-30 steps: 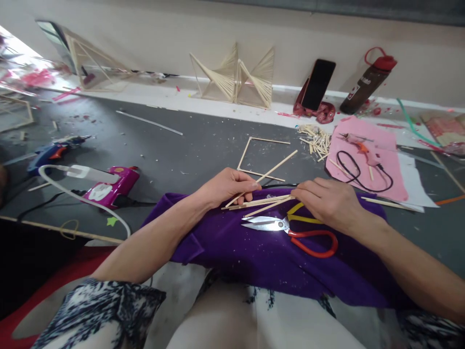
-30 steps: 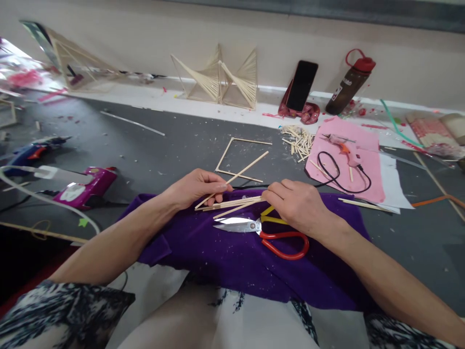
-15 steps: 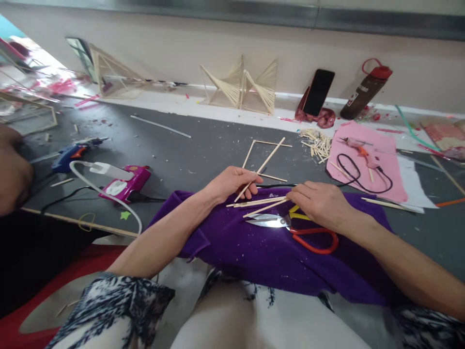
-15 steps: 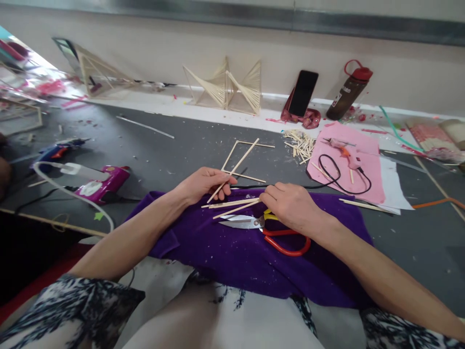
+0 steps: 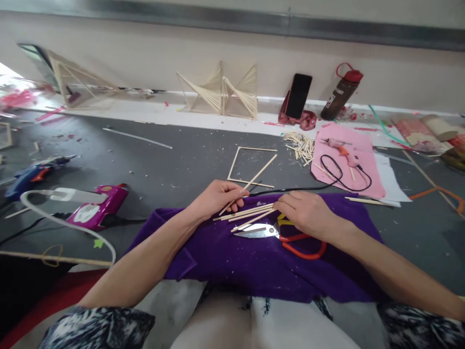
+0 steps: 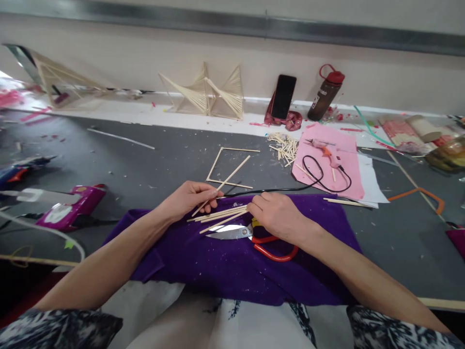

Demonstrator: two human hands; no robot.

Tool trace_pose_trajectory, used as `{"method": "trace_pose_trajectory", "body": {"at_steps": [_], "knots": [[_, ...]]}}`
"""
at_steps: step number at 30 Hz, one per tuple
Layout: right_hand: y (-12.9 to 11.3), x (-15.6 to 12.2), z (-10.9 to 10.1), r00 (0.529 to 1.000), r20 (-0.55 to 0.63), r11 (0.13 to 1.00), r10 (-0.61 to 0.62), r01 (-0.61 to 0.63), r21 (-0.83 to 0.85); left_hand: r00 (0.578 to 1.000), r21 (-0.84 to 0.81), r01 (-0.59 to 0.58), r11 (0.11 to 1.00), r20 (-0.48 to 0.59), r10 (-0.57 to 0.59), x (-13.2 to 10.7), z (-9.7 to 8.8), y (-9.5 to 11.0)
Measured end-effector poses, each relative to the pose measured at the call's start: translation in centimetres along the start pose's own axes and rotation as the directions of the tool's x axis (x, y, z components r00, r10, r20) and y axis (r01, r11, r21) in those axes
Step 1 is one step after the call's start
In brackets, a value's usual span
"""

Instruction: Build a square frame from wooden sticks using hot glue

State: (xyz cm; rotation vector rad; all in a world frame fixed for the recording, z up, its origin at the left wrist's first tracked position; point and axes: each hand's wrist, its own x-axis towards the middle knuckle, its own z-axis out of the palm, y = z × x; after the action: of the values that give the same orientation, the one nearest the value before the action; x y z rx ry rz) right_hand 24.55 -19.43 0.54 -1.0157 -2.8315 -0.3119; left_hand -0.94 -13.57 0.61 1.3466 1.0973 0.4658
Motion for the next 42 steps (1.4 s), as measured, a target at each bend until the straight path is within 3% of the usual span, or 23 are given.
{"method": "trace_pose_trajectory", "body": {"at_steps": [5, 8, 17, 24, 29, 32, 35, 37, 39, 42], "knots": [[-0.3, 0.2, 0.4, 1.000, -0.006, 0.999, -0.015, 0.016, 0.050, 1.000, 0.161, -0.002, 0.987, 0.026, -0.002, -0.2, 0.3, 0.2], [-0.6, 0.2, 0.5, 0.999, -0.006, 0.995, -0.033, 0.034, 0.089, 0.998, 0.315, -0.064, 0.947, 0.035, 0.056, -0.4, 0.3, 0.2], [-0.9, 0.0, 2.0, 0.995, -0.095, 0.990, -0.022, 0.035, 0.135, 0.935, 0.700, -0.315, 0.641, 0.115, 0.335, -0.4, -0.1, -0.5], [-0.7, 0.1, 2.6, 0.991, -0.135, 0.986, 0.017, 0.006, 0.169, 0.820, 0.717, -0.526, 0.457, 0.287, 0.495, -0.2, -0.2, -1.8], [0.0, -0.7, 1.1, 0.992, -0.121, 0.981, 0.030, -0.006, 0.192, 0.822, 0.735, -0.506, 0.451, 0.253, 0.510, -0.1, -0.4, -2.6], [1.9, -3.9, -0.5, 0.985, -0.058, 0.972, 0.162, -0.149, 0.184, 0.834, 0.733, -0.494, 0.467, 0.248, 0.492, 0.0, -0.5, -2.7], [4.4, -8.9, -1.4, 0.919, -0.033, 0.920, 0.392, -0.391, 0.040, 0.836, 0.728, -0.496, 0.473, 0.255, 0.485, -0.2, -0.5, -2.7], [5.9, -12.2, -1.4, 0.836, 0.016, 0.827, 0.549, -0.541, -0.155, 0.830, 0.722, -0.507, 0.471, 0.261, 0.492, -0.3, -0.4, -2.7], [6.7, -14.6, -0.9, 0.754, 0.086, 0.734, 0.651, -0.596, -0.327, 0.826, 0.718, -0.512, 0.472, 0.262, 0.498, -0.4, -0.3, -2.7], [7.2, -16.4, 0.1, 0.702, 0.150, 0.683, 0.697, -0.584, -0.439, 0.831, 0.716, -0.507, 0.480, 0.258, 0.494, -0.3, -0.3, -2.8]]}}
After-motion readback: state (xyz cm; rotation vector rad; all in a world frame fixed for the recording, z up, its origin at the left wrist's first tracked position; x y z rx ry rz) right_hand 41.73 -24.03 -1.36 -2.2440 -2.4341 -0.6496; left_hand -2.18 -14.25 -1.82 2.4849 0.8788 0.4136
